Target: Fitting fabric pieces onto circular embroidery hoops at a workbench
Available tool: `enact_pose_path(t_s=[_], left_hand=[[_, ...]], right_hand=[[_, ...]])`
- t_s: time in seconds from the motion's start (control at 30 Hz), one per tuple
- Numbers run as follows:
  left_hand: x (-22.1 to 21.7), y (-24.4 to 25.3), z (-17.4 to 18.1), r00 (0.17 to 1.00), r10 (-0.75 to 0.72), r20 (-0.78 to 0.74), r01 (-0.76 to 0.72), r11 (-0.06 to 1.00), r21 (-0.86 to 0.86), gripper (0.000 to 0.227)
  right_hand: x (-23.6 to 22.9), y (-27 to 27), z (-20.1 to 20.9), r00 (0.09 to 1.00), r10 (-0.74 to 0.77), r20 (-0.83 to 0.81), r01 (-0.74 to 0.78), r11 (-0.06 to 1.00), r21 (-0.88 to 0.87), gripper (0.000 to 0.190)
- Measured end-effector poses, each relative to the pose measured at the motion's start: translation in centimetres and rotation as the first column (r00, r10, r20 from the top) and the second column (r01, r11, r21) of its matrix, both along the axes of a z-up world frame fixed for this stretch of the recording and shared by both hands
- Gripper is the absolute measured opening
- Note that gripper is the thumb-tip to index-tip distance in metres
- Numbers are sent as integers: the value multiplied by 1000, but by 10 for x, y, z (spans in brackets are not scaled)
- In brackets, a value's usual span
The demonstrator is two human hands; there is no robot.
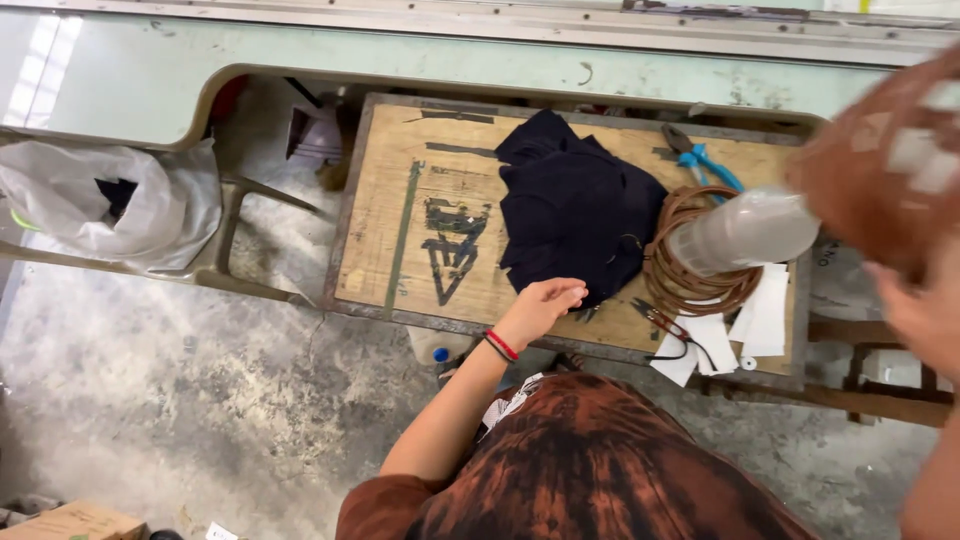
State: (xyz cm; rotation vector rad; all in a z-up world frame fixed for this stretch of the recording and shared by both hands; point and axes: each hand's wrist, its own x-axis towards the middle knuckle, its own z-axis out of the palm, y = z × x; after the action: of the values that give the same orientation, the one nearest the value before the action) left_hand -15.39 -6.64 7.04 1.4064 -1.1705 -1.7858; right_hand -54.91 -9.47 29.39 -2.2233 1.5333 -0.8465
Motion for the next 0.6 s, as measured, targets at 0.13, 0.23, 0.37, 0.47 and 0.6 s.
enact_pose_path(t_s=[0.13, 0.23, 0.37, 0.47, 0.6], left_hand=[[70, 28, 26, 1000, -10, 2, 10, 996, 84, 48], [134, 53, 4, 991, 52, 120, -53, 999, 8, 45], [217, 78, -18, 969, 239, 68, -247, 957, 151, 46], [269, 85, -16, 953, 291, 89, -302, 938, 168, 46], [315, 71, -6, 948, 307, 88, -318, 933, 170, 47]], right_hand=[[40, -23, -23, 510, 129, -851, 176, 952, 250, 47], [55, -25, -62, 604, 249, -757, 128, 907, 401, 42], [61, -12, -79, 472, 215, -855, 419, 798, 433, 43], [41, -7, -99, 481, 63, -875, 512, 789, 339, 41], [106, -3, -61, 616, 62, -785, 597, 613, 517, 40]])
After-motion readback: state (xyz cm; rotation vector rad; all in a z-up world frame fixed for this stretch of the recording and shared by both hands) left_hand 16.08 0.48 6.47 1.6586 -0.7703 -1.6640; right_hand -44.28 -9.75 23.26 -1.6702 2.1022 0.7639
